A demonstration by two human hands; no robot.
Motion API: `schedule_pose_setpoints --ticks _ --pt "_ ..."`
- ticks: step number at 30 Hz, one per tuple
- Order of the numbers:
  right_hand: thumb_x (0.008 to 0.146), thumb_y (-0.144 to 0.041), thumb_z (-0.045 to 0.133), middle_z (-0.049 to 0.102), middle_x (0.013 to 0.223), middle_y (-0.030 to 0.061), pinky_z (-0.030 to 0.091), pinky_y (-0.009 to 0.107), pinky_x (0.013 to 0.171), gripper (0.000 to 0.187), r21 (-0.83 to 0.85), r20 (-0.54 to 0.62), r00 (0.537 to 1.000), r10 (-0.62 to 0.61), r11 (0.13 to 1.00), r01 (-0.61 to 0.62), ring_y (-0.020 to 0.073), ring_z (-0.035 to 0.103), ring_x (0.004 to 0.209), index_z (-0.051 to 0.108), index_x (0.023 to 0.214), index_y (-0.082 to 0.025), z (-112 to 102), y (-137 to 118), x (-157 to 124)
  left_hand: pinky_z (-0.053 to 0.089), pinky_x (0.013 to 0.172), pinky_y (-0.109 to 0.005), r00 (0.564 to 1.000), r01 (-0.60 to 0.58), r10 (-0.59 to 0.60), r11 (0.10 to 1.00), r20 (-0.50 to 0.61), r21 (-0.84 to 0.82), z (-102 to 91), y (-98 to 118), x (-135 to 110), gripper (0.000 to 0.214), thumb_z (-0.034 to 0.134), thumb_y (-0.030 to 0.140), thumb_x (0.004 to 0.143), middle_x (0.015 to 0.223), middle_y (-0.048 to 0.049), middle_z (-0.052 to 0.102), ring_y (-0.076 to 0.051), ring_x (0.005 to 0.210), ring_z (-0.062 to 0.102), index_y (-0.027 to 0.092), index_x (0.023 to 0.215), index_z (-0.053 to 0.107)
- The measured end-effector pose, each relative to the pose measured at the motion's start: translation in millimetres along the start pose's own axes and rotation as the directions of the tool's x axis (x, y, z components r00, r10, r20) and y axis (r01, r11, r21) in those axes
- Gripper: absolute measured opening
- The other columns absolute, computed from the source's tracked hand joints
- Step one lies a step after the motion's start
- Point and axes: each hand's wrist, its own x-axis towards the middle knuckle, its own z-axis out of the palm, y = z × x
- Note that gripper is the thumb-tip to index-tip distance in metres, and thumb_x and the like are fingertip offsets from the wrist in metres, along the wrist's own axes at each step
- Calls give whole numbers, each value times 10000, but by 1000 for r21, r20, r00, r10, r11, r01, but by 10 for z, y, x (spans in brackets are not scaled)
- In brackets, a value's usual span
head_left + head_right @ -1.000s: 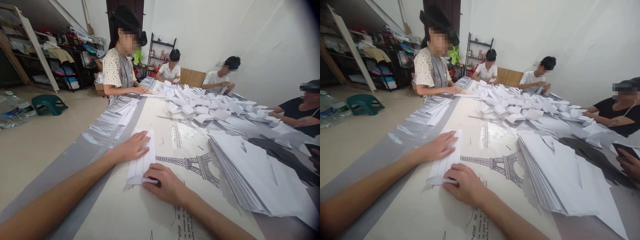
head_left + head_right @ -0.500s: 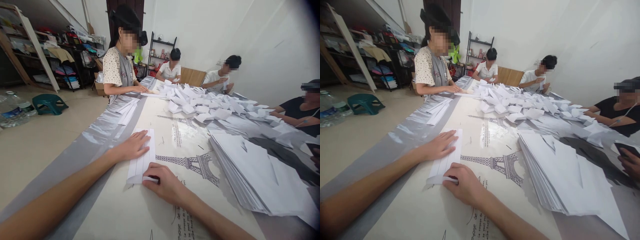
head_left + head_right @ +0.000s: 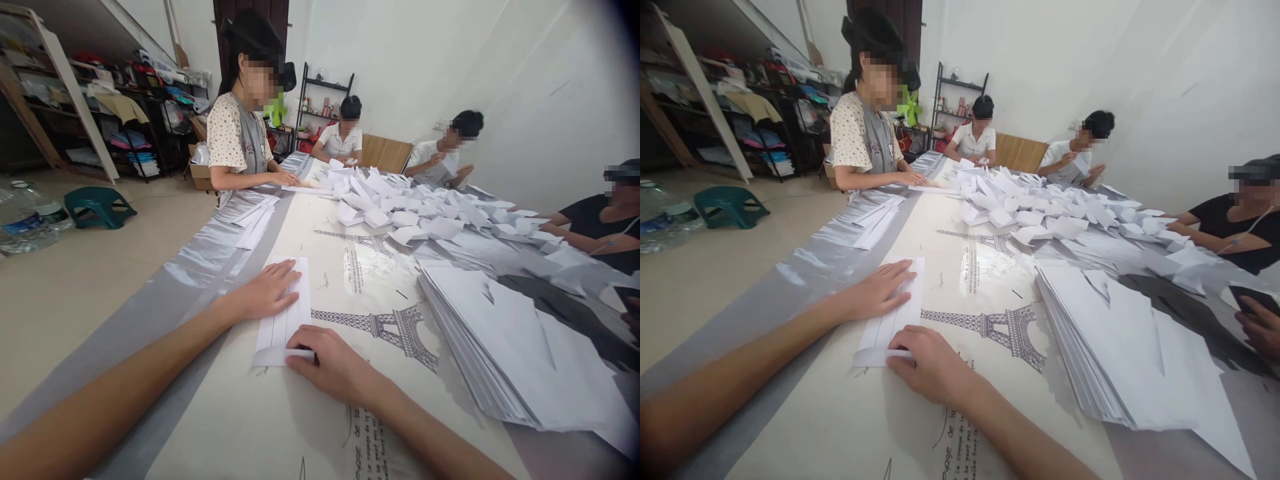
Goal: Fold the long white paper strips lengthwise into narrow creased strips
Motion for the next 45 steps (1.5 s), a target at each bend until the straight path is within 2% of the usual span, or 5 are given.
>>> schedule_pose_setpoints --ticks 18,23,29,35,45 --pt "908 -209 615 522 1094 37 476 271 636 180 -185 -164 978 -129 978 98 138 525 766 493 1039 -233 162 166 -76 304 1146 -473 1000 -13 13 1000 -18 2 28 -36 -2 452 365 444 1021 1554 -165 344 -324 1434 324 173 1373 447" --pt "921 -242 648 562 1077 93 476 353 792 126 -574 -237 856 -460 777 259 214 514 940 559 974 -169 156 183 -53 305 1142 -467 999 -22 22 1000 -24 -4 15 -19 -3 454 338 453 1026 1546 -160 363 -312 1441 314 179 1370 450" --pt "946 -51 545 647 946 46 409 326 717 202 -786 8 723 -691 442 432 172 530 861 603 785 -158 116 113 -66 279 1154 -459 1000 -27 27 999 -5 30 19 -19 -1 478 319 453 1030 1548 -169 359 -305 1451 298 162 1393 434" --pt "955 -92 560 644 763 26 378 308 582 221 -771 71 766 -639 452 449 154 513 691 639 758 -155 84 69 -170 283 1152 -448 999 -34 35 999 -26 36 27 -31 -7 456 316 449 1032 1557 -149 354 -288 1450 305 187 1388 425" --pt "994 -138 449 592 1381 170 508 416 987 385 -739 67 864 -499 557 379 288 538 1259 522 1360 -41 212 78 -544 290 1157 -464 999 -33 34 999 -38 25 67 -54 -8 427 344 435 1026 1565 -143 342 -296 1452 299 199 1372 430"
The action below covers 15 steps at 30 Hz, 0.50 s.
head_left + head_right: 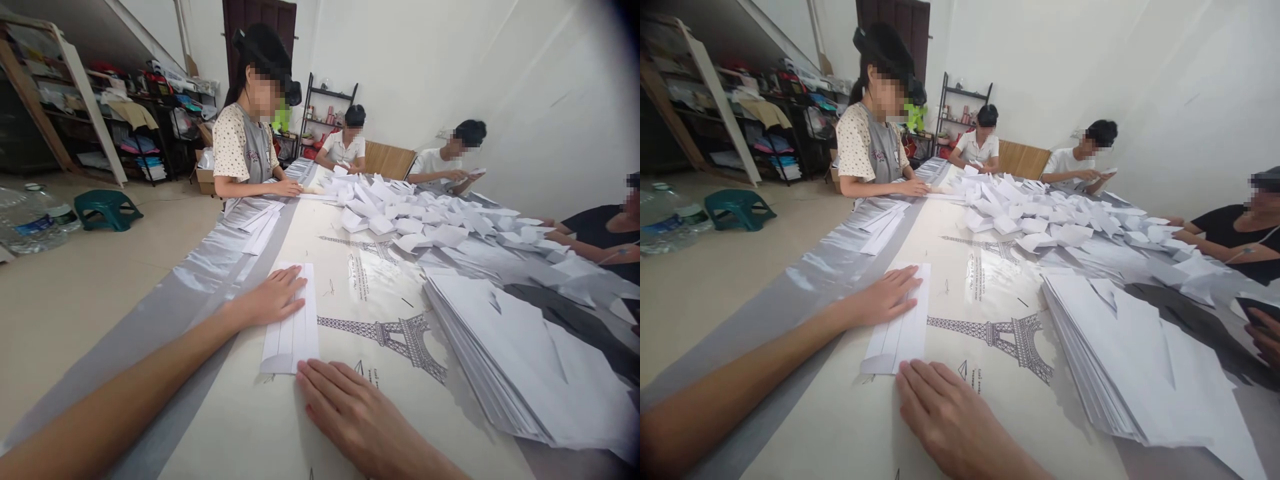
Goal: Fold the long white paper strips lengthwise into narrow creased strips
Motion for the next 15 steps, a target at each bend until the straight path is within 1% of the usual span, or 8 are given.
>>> schedule_pose_setpoints --ticks 3,6,10,15 --pt "1018 -164 421 532 1452 146 489 443 1056 410 104 68 997 45 993 -52 273 503 1324 472 1414 -71 11 18 16 292 1154 -471 1000 3 -3 1000 3 -1 -9 4 1 430 345 430 1027 1564 -158 338 -304 1450 300 187 1370 433" --pt "1032 -192 420 478 1504 107 430 447 1138 418 188 92 993 78 978 -95 246 462 1374 444 1442 -112 31 50 18 287 1158 -467 1000 1 -1 1000 5 -12 -28 15 2 427 346 424 1028 1559 -160 349 -303 1449 306 183 1367 441" --pt "1042 -224 416 445 1531 72 330 431 1213 429 279 133 988 83 953 -118 212 415 1412 420 1463 -144 23 96 9 284 1160 -457 1000 2 -2 1000 9 -9 -49 30 2 423 344 419 1029 1561 -151 345 -294 1454 297 191 1375 430" --pt "1051 -262 402 423 1546 54 257 449 1236 456 362 224 972 72 920 -151 190 362 1443 374 1496 -168 -85 173 47 296 1154 -460 1000 10 -10 1000 15 -18 -66 47 4 420 348 420 1027 1550 -153 364 -300 1449 308 186 1361 448"
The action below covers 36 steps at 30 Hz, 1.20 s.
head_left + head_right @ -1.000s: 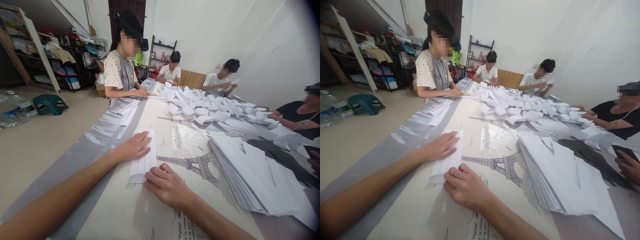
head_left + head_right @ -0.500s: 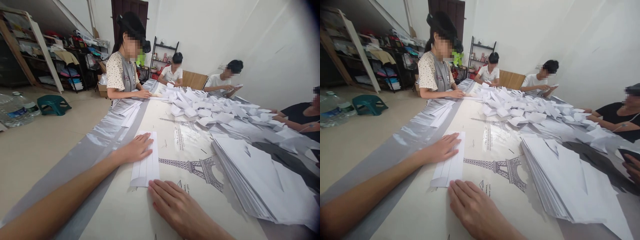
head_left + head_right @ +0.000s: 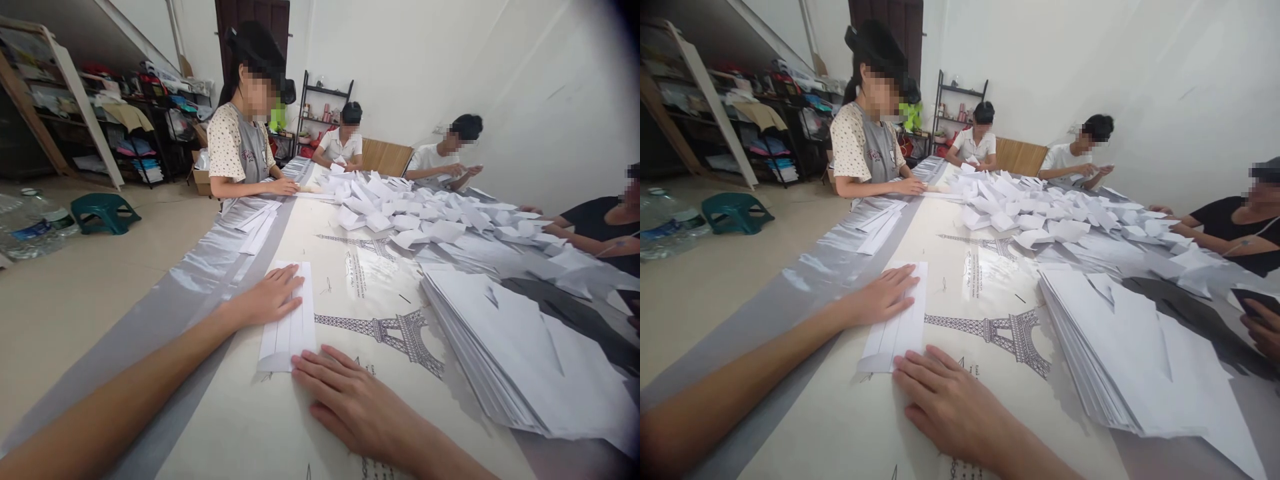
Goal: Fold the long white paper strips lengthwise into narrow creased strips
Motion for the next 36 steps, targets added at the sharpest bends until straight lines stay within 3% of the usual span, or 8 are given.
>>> schedule_pose_setpoints --ticks 6,10,13,18,23,25,29,36 --pt "1030 -238 453 428 1545 33 208 447 1245 481 99 -2 999 -37 994 37 168 346 1449 366 1502 -209 -94 49 -27 298 1156 -461 1000 -5 5 1000 0 8 -7 2 5 419 356 408 1026 1552 -159 360 -302 1447 314 178 1364 451" --pt "1017 -204 481 552 1450 17 330 409 1184 390 198 -57 998 -15 980 26 149 485 1347 508 1404 -249 -132 107 35 308 1153 -470 1000 3 -3 1000 -3 2 -4 -1 -1 430 364 419 1022 1547 -166 367 -311 1443 323 174 1364 456" --pt "957 -192 598 670 1281 -8 434 383 1083 243 270 -90 996 5 963 20 150 593 1185 678 1172 -271 -172 205 180 320 1150 -466 1000 18 -18 1000 -21 -16 17 0 -9 433 353 442 1025 1561 -148 354 -303 1442 328 197 1367 457" --pt "887 -188 690 681 1111 -6 520 316 941 125 413 -77 997 -8 910 40 147 617 1034 725 980 -263 -156 386 355 279 1169 -488 990 17 -10 999 -138 48 43 32 34 422 396 436 1015 1601 -143 263 -319 1479 234 200 1359 457" --pt "859 -188 703 596 1129 32 549 307 820 330 474 -143 963 227 870 -135 147 603 909 610 1169 -255 -47 422 275 409 1032 -428 965 38 -70 991 -251 -130 -122 146 71 288 414 349 1014 1269 -131 585 -262 1173 551 182 1188 571" --pt "853 -208 712 596 1067 26 548 308 775 335 472 -147 945 292 860 -192 152 589 859 586 1161 -254 -40 420 233 468 880 -343 988 40 -91 934 -128 -354 -224 226 62 239 458 363 997 1039 -72 648 -205 960 607 192 1035 621" --pt "872 -237 692 591 1017 21 534 304 730 236 451 -156 929 335 861 -235 154 577 817 592 1085 -255 -78 467 191 444 727 -285 979 13 116 787 169 -616 -322 404 43 255 648 449 878 894 -30 626 -173 811 584 196 907 653" --pt "833 -249 729 574 1038 15 496 305 731 180 411 -158 912 378 865 -287 152 551 810 563 902 -233 -143 591 112 390 671 -271 974 60 96 765 206 -642 -187 491 64 199 638 292 871 755 5 517 -150 756 512 181 714 590"
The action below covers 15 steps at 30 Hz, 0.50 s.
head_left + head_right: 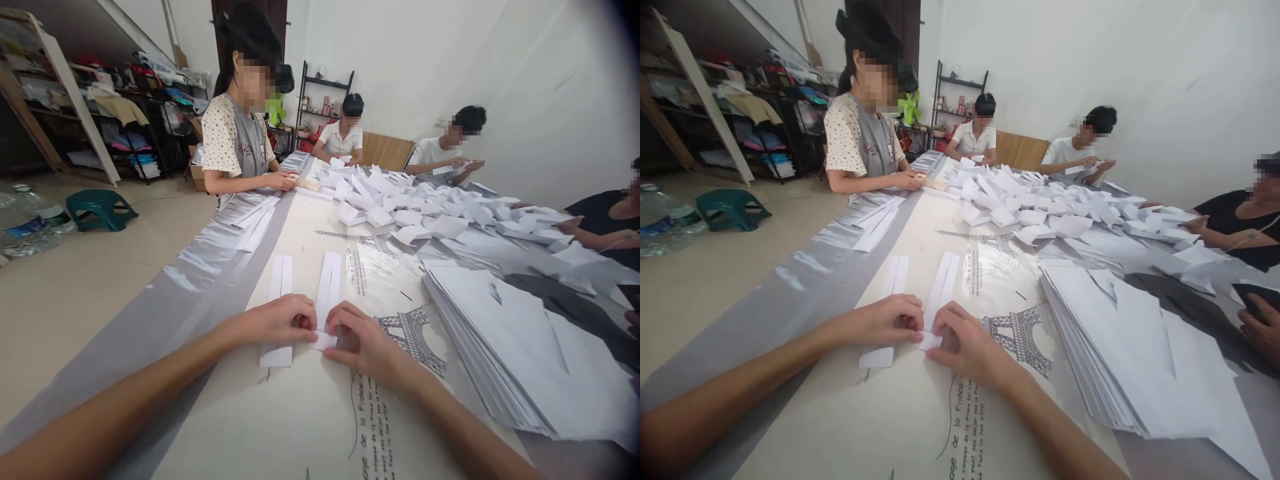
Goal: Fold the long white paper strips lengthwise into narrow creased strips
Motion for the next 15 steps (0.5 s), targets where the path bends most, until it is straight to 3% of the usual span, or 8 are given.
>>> schedule_pose_setpoints --ticks 7,10,15 --pt "811 -294 748 568 1040 19 467 296 700 184 -6 -8 994 113 994 -113 154 537 802 619 928 -235 -80 -43 -35 396 683 -268 1000 2 -2 1000 10 -26 -10 0 1 153 616 237 879 775 1 545 -146 774 522 179 737 619" --pt "816 -312 734 569 945 16 449 287 653 110 11 29 983 183 983 -184 151 530 752 670 801 -223 -93 -65 -40 396 681 -271 1000 20 -19 999 13 -35 -13 7 10 152 624 261 881 791 -6 566 -149 772 530 177 756 642" --pt "798 -305 712 527 777 -6 409 275 595 164 71 27 957 288 955 -289 140 498 663 661 675 -210 -51 -102 -36 393 662 -270 1000 29 -29 998 1 -48 -2 -32 14 169 644 287 874 780 -13 575 -143 733 524 169 756 662"
